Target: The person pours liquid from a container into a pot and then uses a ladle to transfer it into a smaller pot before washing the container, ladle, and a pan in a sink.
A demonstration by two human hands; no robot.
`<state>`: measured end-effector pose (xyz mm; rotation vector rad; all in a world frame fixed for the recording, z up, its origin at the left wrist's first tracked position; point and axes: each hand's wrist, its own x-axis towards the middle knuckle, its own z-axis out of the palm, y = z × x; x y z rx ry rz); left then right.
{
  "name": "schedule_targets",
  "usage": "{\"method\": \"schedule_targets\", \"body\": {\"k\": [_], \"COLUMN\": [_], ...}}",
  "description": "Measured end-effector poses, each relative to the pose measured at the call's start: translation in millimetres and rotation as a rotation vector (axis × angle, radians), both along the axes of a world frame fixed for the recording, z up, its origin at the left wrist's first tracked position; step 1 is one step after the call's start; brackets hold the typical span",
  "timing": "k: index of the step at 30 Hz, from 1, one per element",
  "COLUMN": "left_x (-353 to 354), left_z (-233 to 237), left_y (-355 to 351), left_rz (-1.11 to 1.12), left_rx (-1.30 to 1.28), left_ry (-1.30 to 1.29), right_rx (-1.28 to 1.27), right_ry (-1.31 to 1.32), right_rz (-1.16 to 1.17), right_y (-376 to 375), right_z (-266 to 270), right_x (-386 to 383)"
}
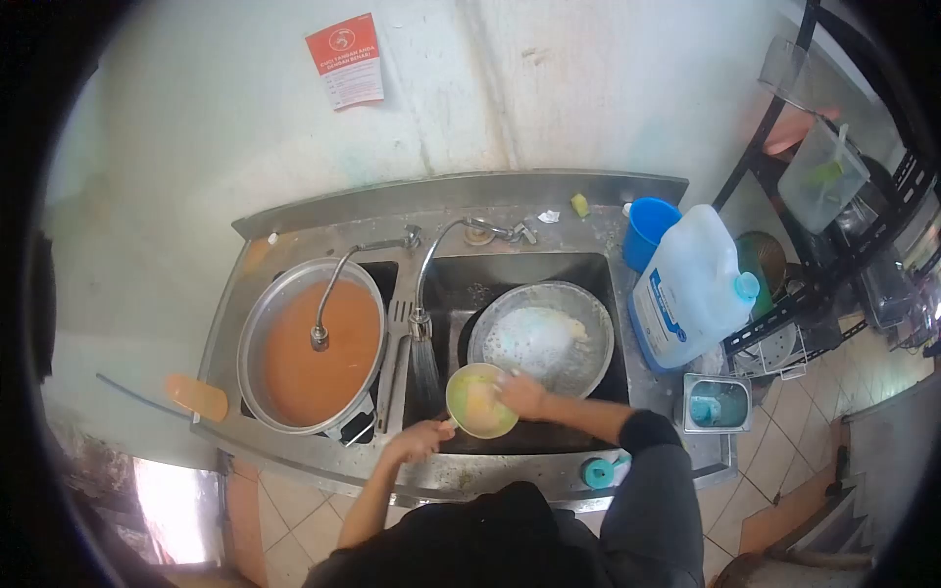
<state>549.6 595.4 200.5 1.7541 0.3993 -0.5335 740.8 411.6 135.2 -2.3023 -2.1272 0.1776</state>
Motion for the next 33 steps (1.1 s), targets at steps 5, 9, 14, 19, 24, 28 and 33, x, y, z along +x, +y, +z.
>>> {"method": "schedule_targets", "body": {"k": [5, 9, 14, 19, 24, 28, 33], "left_x": [6, 5, -1, 0, 9, 23, 52], "left_z": [10, 5, 3, 6, 3, 4, -6], "left_y": [-24, -23, -18, -23, -15, -21, -24], "left_rz": [-0.073, -0.018, 0.106, 0.139, 0.213, 0.376, 0.688], "left_rx": [0.174, 0.106, 0.169, 0.101, 0.018, -0.483, -1.506], "left_ry": [0.141, 0.256, 0.162, 0.156, 0.226, 0.282, 0.495], "right_rx": [0.004, -0.288, -0.097, -0.147, 0.271, 0.463, 0.43], "right_ry": [0.49, 0.35, 0.512, 0.528, 0.086, 0.927, 0.13], "right_rz": [-0.26, -0.519, -0.458, -0.481, -0.477, -0.562, -0.718], "right_y": [23, 56, 44, 70, 28, 17, 16], "right_z": [5, 42, 4, -17, -36, 0, 84], "right_x": [-65, -42, -68, -45, -54, -30, -35]}}
